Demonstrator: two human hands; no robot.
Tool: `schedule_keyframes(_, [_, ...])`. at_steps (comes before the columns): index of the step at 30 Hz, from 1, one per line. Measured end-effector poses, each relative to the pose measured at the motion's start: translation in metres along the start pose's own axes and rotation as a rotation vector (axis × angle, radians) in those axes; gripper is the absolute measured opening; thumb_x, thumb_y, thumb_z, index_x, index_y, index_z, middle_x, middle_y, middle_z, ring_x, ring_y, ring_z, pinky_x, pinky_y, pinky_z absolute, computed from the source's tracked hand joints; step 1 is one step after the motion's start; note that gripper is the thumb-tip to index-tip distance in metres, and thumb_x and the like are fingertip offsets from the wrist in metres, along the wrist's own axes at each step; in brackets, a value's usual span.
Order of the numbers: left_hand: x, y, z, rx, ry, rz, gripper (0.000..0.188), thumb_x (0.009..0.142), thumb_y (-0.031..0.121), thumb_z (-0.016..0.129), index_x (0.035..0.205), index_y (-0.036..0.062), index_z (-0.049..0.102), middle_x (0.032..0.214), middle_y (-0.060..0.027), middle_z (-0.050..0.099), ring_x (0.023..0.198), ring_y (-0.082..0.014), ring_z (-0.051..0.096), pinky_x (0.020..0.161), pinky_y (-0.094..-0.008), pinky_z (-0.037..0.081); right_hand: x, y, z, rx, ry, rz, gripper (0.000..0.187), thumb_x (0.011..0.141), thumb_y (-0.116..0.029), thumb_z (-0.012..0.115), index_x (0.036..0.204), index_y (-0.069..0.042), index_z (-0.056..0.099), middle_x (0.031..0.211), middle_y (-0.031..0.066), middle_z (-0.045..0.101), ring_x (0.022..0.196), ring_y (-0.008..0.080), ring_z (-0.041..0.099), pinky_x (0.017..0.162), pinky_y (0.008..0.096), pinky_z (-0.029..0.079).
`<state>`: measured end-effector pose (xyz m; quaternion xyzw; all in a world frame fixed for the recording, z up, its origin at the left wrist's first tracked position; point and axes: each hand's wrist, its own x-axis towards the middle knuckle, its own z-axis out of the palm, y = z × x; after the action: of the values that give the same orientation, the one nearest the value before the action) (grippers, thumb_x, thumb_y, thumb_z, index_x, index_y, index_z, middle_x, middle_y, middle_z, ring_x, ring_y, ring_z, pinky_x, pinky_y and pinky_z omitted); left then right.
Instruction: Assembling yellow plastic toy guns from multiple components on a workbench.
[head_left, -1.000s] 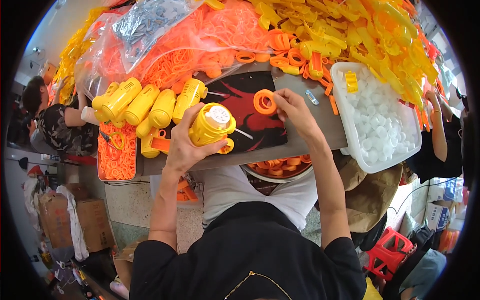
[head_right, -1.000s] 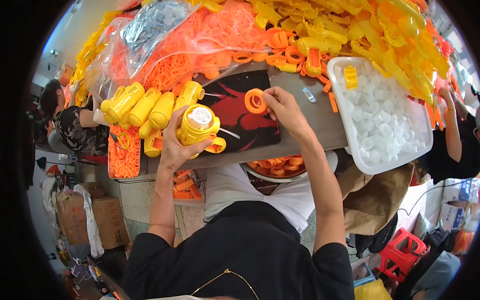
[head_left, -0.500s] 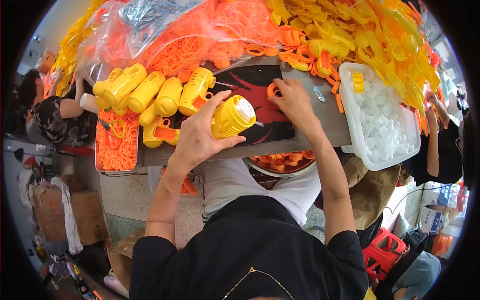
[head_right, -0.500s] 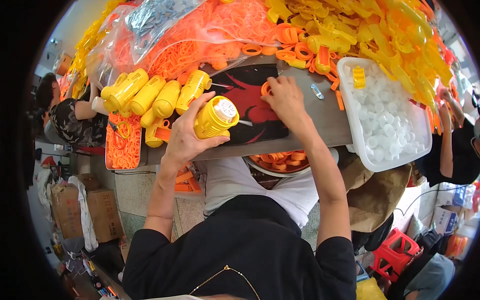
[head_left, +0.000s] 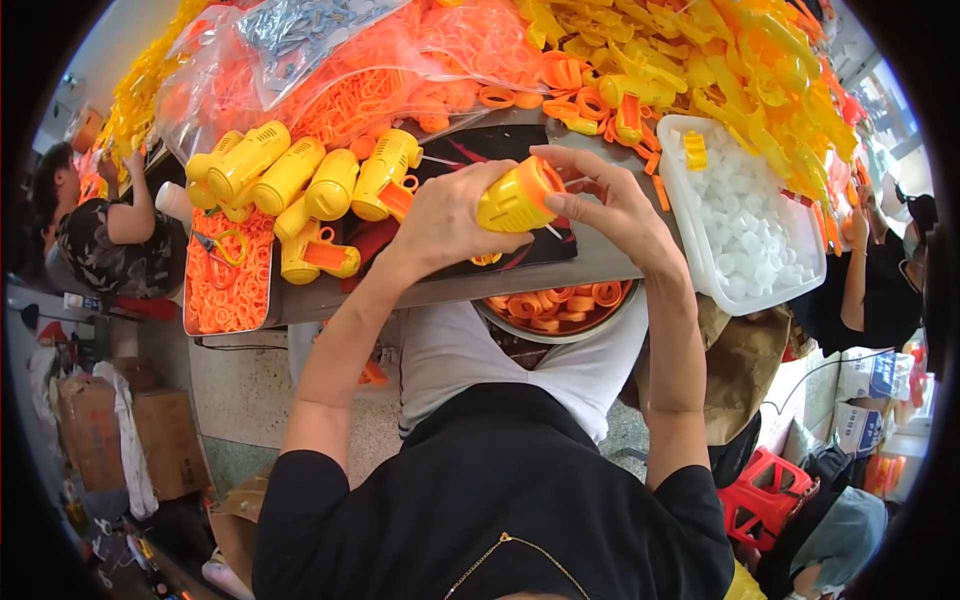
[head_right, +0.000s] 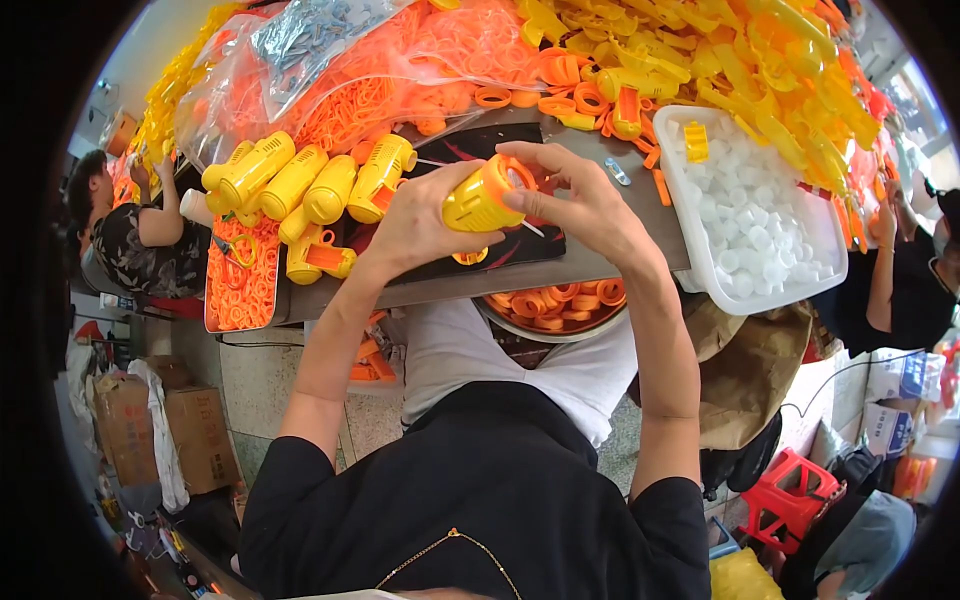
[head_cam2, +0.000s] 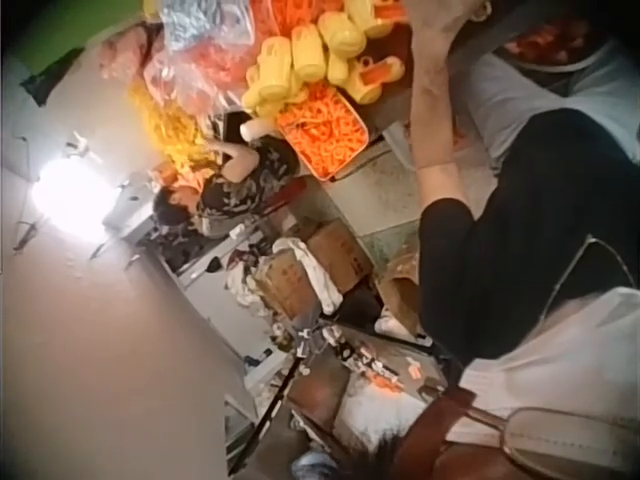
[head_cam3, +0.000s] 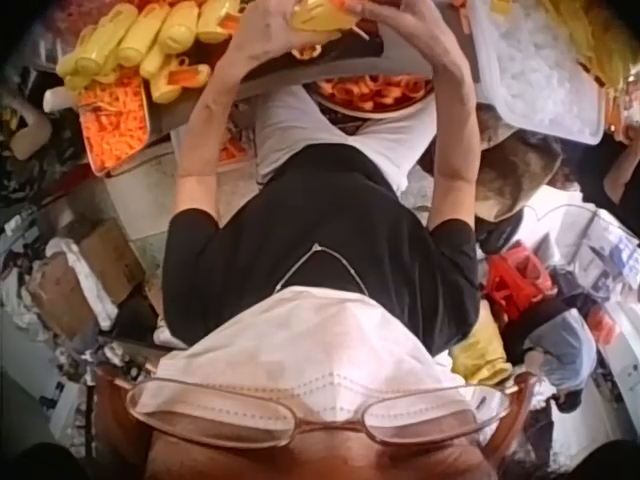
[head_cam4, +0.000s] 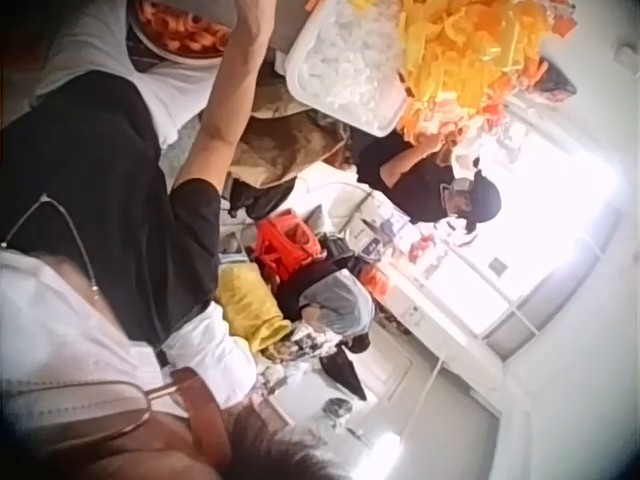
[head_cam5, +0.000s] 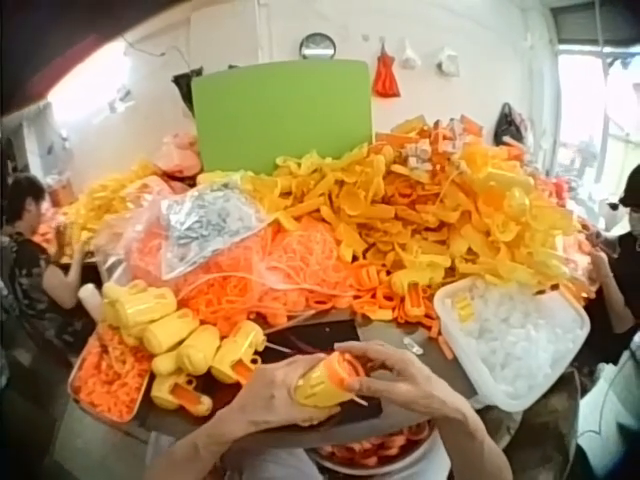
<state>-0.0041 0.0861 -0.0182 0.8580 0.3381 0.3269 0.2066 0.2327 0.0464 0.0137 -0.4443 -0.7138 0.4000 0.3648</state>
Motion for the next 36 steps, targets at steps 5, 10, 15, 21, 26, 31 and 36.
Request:
schedule_keyframes(5, [0.009, -0.002, -0.002, -0.108, -0.066, -0.024, 0.069, 0.068, 0.039, 0.086, 0.124, 0.0057, 0.063, 0.103, -0.0155, 0.071, 0.091, -0.0334, 0.070, 0.081, -0.0404, 0.055, 0.005, 0.011, 0.005, 0.349, 0.049, 0.159, 0.057, 0.091, -0.031, 0.074, 0.138, -0.003, 0.059, 0.125, 0.0110, 0.066, 0.113, 0.0174, 0.061, 0.101, 0.0324, 0.047])
schedule_keyframes(10, [0.007, -0.002, -0.002, -0.085, -0.037, 0.009, 0.068, 0.068, 0.039, 0.086, 0.123, 0.0071, 0.063, 0.101, -0.0146, 0.071, 0.089, -0.0324, 0.070, 0.081, -0.0388, 0.055, 0.003, 0.012, 0.008, 0.298, 0.080, 0.159, 0.056, 0.092, -0.032, 0.074, 0.137, -0.002, 0.060, 0.122, 0.0125, 0.067, 0.111, 0.0161, 0.062, 0.101, 0.0329, 0.047])
schedule_keyframes(15, [0.010, -0.005, -0.001, -0.097, -0.088, 0.007, 0.070, 0.067, 0.039, 0.087, 0.124, 0.0069, 0.063, 0.101, -0.0143, 0.072, 0.089, -0.0325, 0.070, 0.080, -0.0390, 0.055, -0.001, 0.015, 0.002, 0.161, 0.047, 0.084, 0.057, 0.092, -0.032, 0.075, 0.138, -0.002, 0.060, 0.118, 0.0106, 0.068, 0.105, 0.0151, 0.064, 0.094, 0.0298, 0.050])
schedule_keyframes(21, [0.012, -0.009, 0.003, -0.105, -0.110, 0.012, 0.073, 0.066, 0.039, 0.087, 0.127, 0.0079, 0.062, 0.103, -0.0150, 0.072, 0.091, -0.0334, 0.070, 0.082, -0.0398, 0.055, -0.012, 0.027, 0.014, 0.080, 0.172, -0.035, 0.057, 0.093, -0.032, 0.073, 0.138, -0.001, 0.059, 0.113, 0.0060, 0.064, 0.100, 0.0139, 0.063, 0.088, 0.0280, 0.051])
schedule_keyframes(26, [0.012, -0.005, 0.000, -0.060, -0.094, 0.019, 0.080, 0.066, 0.038, 0.087, 0.135, 0.0125, 0.056, 0.103, -0.0149, 0.072, 0.091, -0.0346, 0.070, 0.082, -0.0415, 0.055, -0.008, 0.029, 0.014, 0.082, 0.155, -0.056, 0.057, 0.093, -0.032, 0.073, 0.138, 0.000, 0.058, 0.117, 0.0077, 0.062, 0.106, 0.0143, 0.060, 0.088, 0.0280, 0.051])
schedule_keyframes(31, [0.016, 0.000, -0.006, -0.174, -0.138, -0.004, 0.085, 0.072, 0.034, 0.085, 0.147, 0.0197, 0.048, 0.111, -0.0130, 0.070, 0.095, -0.0356, 0.069, 0.082, -0.0423, 0.055, -0.007, 0.028, 0.016, 0.099, 0.168, -0.093, 0.055, 0.093, -0.030, 0.072, 0.138, 0.000, 0.058, 0.122, 0.0086, 0.060, 0.110, 0.0152, 0.058, 0.090, 0.0288, 0.050])
schedule_keyframes(36, [0.009, -0.003, -0.005, -0.112, -0.117, 0.179, 0.085, 0.073, 0.028, 0.083, 0.149, 0.0243, 0.046, 0.112, -0.0104, 0.067, 0.093, -0.0344, 0.068, 0.081, -0.0429, 0.055, -0.012, 0.020, 0.020, 0.024, 0.199, -0.115, 0.050, 0.099, -0.037, 0.062, 0.134, 0.000, 0.060, 0.120, 0.0095, 0.062, 0.113, 0.0190, 0.057, 0.103, 0.0350, 0.043])
